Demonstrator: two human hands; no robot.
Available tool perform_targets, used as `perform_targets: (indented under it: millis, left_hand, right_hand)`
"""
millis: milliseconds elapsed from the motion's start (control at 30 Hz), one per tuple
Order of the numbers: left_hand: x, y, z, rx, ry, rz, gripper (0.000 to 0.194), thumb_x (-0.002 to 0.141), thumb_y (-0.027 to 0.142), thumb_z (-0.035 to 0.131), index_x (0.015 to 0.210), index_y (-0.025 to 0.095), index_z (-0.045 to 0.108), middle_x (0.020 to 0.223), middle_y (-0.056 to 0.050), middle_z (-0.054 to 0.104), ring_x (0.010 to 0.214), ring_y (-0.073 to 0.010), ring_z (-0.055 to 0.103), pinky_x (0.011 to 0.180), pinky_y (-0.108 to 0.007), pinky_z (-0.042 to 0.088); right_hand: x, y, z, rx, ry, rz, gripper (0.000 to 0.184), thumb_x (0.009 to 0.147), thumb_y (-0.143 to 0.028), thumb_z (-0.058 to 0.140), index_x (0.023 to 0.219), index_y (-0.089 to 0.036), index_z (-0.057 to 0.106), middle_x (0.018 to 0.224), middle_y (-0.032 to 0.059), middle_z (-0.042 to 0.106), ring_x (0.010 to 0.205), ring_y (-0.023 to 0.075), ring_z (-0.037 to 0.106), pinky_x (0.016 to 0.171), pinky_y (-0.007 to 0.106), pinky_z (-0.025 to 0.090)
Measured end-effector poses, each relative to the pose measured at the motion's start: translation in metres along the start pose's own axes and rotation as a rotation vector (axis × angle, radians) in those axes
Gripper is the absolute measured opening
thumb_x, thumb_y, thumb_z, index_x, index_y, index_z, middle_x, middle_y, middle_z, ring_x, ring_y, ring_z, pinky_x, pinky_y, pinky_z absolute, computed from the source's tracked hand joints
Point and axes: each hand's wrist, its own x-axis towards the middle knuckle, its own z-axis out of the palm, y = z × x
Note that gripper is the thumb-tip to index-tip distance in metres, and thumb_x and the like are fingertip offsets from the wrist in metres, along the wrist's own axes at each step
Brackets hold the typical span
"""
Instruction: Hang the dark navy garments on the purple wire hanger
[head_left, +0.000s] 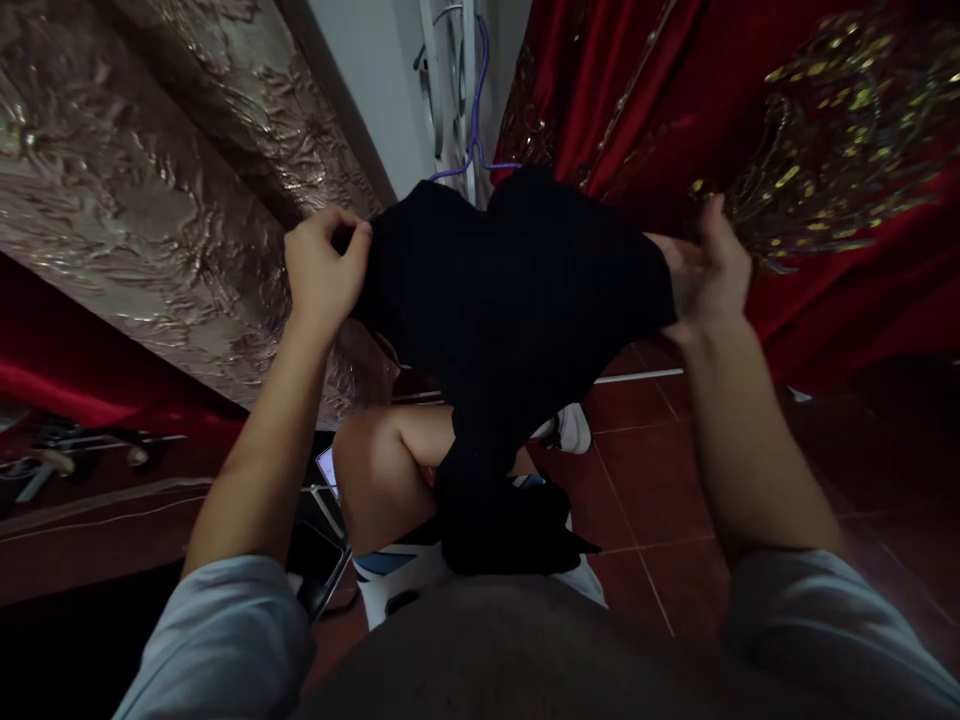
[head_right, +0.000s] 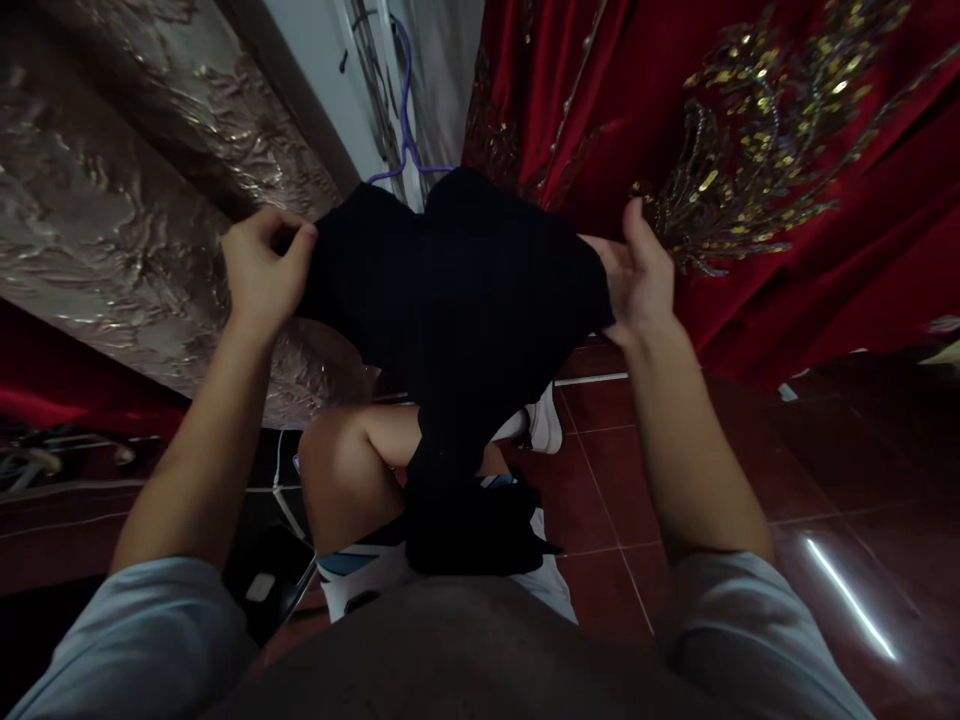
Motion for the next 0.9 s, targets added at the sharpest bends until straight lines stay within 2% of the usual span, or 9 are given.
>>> perform_targets:
  millis: [100,233,367,433,533,667,733,800,900]
  left_hand:
    - [-0.005,0.011,0.007,-0.027,0.040,0.090,0.015,0.089,0.030,0.071,0.102,0.022,0.071,0.104,-0.001,0.071,0.103,-0.0207,0.059,0.099,-0.040,0.042]
    - [-0.012,0.042,0.011,-0.202,0.027,0.167,0.023,0.092,0.038,0.072,0.111,0.026,0.066,0.118,0.000,0.066,0.120,-0.0226,0.053,0.111,-0.046,0.036]
    - [-0.023,0.078,0.000,-0.503,-0.141,0.059,0.023,0.097,0.044,0.064,0.108,0.024,0.067,0.103,-0.004,0.069,0.100,-0.0223,0.065,0.094,-0.043,0.048]
    - [-0.032,0.094,-0.008,-0.722,-0.301,-0.092,0.028,0.100,0.047,0.056,0.106,0.021,0.066,0.095,-0.005,0.070,0.086,-0.0203,0.069,0.083,-0.040,0.054]
    - [-0.050,0.104,-0.019,-0.839,-0.482,-0.291,0.026,0.089,0.038,0.072,0.104,0.022,0.058,0.095,-0.003,0.068,0.080,-0.0179,0.071,0.076,-0.035,0.058]
    - [-0.076,0.092,-0.040,-0.724,-0.601,-0.338,0.039,0.076,0.018,0.076,0.106,0.026,0.052,0.092,-0.001,0.063,0.067,-0.0144,0.064,0.060,-0.028,0.055]
    - [-0.085,0.084,-0.054,-0.666,-0.673,-0.316,0.038,0.076,0.014,0.070,0.108,0.028,0.052,0.087,0.000,0.061,0.061,-0.0139,0.059,0.052,-0.026,0.049]
    - [-0.088,0.079,-0.069,-0.543,-0.745,-0.237,0.037,0.075,0.012,0.066,0.107,0.028,0.054,0.083,0.000,0.059,0.062,-0.0146,0.056,0.050,-0.025,0.044]
    - [-0.083,0.077,-0.092,-0.242,-0.840,-0.055,0.022,0.076,0.013,0.058,0.094,0.025,0.060,0.080,-0.002,0.059,0.068,-0.0168,0.055,0.055,-0.026,0.043]
  right_hand:
    - [0.003,-0.018,-0.008,0.243,-0.259,0.092,0.046,0.094,-0.060,0.059,0.099,-0.018,0.078,0.122,0.0074,0.075,0.120,0.0283,0.069,0.076,0.038,0.054]
    - [-0.009,-0.042,-0.004,0.272,-0.075,-0.090,0.041,0.098,-0.056,0.057,0.104,-0.021,0.077,0.124,0.0066,0.075,0.130,0.0308,0.063,0.085,0.043,0.055]
    - [-0.050,-0.069,0.013,0.252,-0.018,-0.137,0.029,0.100,-0.049,0.056,0.103,-0.024,0.070,0.101,0.0037,0.074,0.100,0.0242,0.072,0.077,0.039,0.056]
    - [-0.075,-0.083,0.025,0.161,-0.220,-0.209,0.024,0.096,-0.048,0.063,0.104,-0.026,0.068,0.095,0.0021,0.069,0.087,0.0200,0.069,0.074,0.035,0.055]
    - [-0.104,-0.094,0.044,0.012,-0.695,-0.364,0.040,0.086,-0.054,0.075,0.113,-0.026,0.064,0.094,0.0034,0.068,0.080,0.0191,0.064,0.069,0.033,0.052]
    - [-0.109,-0.089,0.059,0.094,-1.006,-0.463,0.062,0.082,-0.062,0.075,0.128,-0.023,0.059,0.118,0.0098,0.068,0.104,0.0245,0.067,0.087,0.036,0.056]
    - [-0.098,-0.076,0.059,0.167,-0.938,-0.467,0.052,0.088,-0.056,0.072,0.129,-0.026,0.060,0.129,0.0093,0.065,0.119,0.0250,0.063,0.103,0.038,0.052]
    - [-0.082,-0.057,0.058,0.143,-0.693,-0.422,0.041,0.092,-0.048,0.069,0.128,-0.029,0.063,0.134,0.0082,0.062,0.130,0.0258,0.057,0.114,0.042,0.045]
    - [-0.058,-0.018,0.062,0.050,-0.377,-0.264,0.062,0.091,-0.050,0.070,0.146,-0.030,0.051,0.155,0.0092,0.046,0.148,0.0294,0.039,0.123,0.049,0.035]
